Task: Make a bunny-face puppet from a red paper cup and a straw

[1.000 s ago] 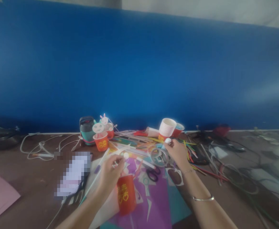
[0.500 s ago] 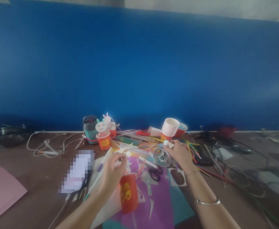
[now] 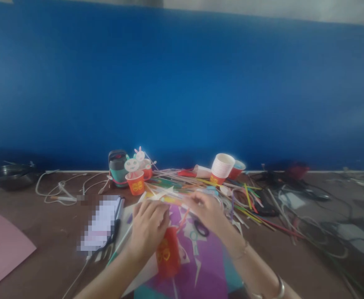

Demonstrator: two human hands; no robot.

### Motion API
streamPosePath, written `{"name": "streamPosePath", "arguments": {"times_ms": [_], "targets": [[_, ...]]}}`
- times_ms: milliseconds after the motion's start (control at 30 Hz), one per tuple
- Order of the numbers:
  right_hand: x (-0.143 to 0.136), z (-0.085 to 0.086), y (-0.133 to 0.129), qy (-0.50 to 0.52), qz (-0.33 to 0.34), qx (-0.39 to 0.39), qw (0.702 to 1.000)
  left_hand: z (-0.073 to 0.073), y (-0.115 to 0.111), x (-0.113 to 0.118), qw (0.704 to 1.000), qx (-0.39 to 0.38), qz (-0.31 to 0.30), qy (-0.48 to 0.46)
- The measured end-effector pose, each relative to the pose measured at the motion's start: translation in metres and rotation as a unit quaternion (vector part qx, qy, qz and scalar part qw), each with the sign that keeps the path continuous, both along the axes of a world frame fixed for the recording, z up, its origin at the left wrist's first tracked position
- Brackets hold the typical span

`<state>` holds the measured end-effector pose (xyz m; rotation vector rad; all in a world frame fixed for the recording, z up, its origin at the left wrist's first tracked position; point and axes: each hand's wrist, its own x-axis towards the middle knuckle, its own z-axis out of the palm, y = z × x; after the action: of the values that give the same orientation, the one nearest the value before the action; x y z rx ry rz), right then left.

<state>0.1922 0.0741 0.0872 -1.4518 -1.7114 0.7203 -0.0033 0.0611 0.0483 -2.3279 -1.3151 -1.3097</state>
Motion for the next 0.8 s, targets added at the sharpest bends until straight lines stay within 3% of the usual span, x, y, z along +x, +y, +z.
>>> {"name": "streamPosePath", "arguments": {"times_ms": [133,267,433,500,600,700,800], "targets": [[-0.029,-0.012,-0.009,0.096,0.010,-0.045,0.994,-0.004,-0.007,0.002,0.994,0.084,0.008,0.064],[-0.028,-0.017,-0.007,0.113,-0.012,-0.049,0.992,-0.004,-0.008,0.002,0.996,0.065,0.009,0.058],[-0.013,-0.015,0.004,0.077,-0.010,0.040,0.996,-0.005,0.011,-0.005,0.994,-0.095,0.028,-0.048],[-0.006,-0.014,0.008,0.065,-0.022,0.037,0.997,-0.009,0.020,-0.008,0.982,-0.163,0.000,-0.097],[0.002,-0.010,0.009,0.081,-0.035,-0.074,0.993,-0.011,0.024,-0.007,0.951,-0.267,-0.035,-0.149],[0.007,-0.007,0.007,0.153,-0.039,-0.195,0.968,-0.008,0.018,-0.002,0.921,-0.350,-0.082,-0.152],[0.007,-0.010,0.008,0.230,-0.008,-0.252,0.940,-0.004,0.011,0.004,0.901,-0.394,-0.116,-0.137]]}}
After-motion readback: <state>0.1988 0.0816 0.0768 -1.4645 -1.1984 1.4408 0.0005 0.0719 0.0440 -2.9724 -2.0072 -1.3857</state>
